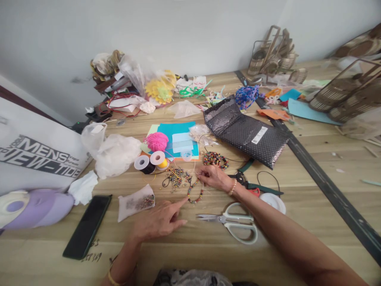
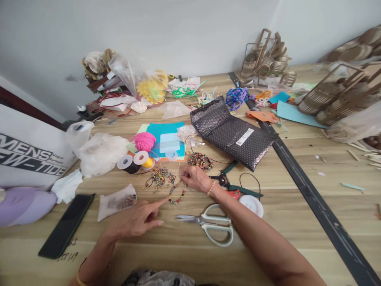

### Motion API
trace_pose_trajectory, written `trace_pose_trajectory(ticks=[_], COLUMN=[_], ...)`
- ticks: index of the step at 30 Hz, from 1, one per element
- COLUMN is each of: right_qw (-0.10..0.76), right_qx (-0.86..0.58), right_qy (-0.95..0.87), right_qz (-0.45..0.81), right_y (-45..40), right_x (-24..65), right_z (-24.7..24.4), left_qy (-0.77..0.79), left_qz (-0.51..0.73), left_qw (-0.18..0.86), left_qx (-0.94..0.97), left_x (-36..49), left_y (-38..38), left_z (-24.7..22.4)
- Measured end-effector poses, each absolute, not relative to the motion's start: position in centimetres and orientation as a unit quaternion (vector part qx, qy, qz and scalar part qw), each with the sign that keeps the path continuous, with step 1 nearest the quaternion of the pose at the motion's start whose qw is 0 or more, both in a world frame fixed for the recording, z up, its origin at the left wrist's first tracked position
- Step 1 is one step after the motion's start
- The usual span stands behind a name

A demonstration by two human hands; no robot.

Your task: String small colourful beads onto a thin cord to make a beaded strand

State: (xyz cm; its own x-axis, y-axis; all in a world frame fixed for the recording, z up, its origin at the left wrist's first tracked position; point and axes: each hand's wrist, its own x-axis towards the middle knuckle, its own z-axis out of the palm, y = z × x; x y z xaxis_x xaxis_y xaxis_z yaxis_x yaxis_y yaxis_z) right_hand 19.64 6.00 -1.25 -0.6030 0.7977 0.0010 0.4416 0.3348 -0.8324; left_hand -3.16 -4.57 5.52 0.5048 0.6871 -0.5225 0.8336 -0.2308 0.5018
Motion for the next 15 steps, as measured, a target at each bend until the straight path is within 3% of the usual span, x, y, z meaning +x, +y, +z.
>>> trace_pose_trajectory(ticks=[15], right_qw=[0.212], right_qx=[-0.394], right_qy=[-0.791], right_qz=[0.416], right_y=[6.08], right_x=[19.62], right_z=[-1.27], left_qy=[0.505], left_qz=[-0.072], left_qw=[0.357], left_qx=[0.783], left_x=[-2.58], left_y=[-4.11], left_z=[4.82])
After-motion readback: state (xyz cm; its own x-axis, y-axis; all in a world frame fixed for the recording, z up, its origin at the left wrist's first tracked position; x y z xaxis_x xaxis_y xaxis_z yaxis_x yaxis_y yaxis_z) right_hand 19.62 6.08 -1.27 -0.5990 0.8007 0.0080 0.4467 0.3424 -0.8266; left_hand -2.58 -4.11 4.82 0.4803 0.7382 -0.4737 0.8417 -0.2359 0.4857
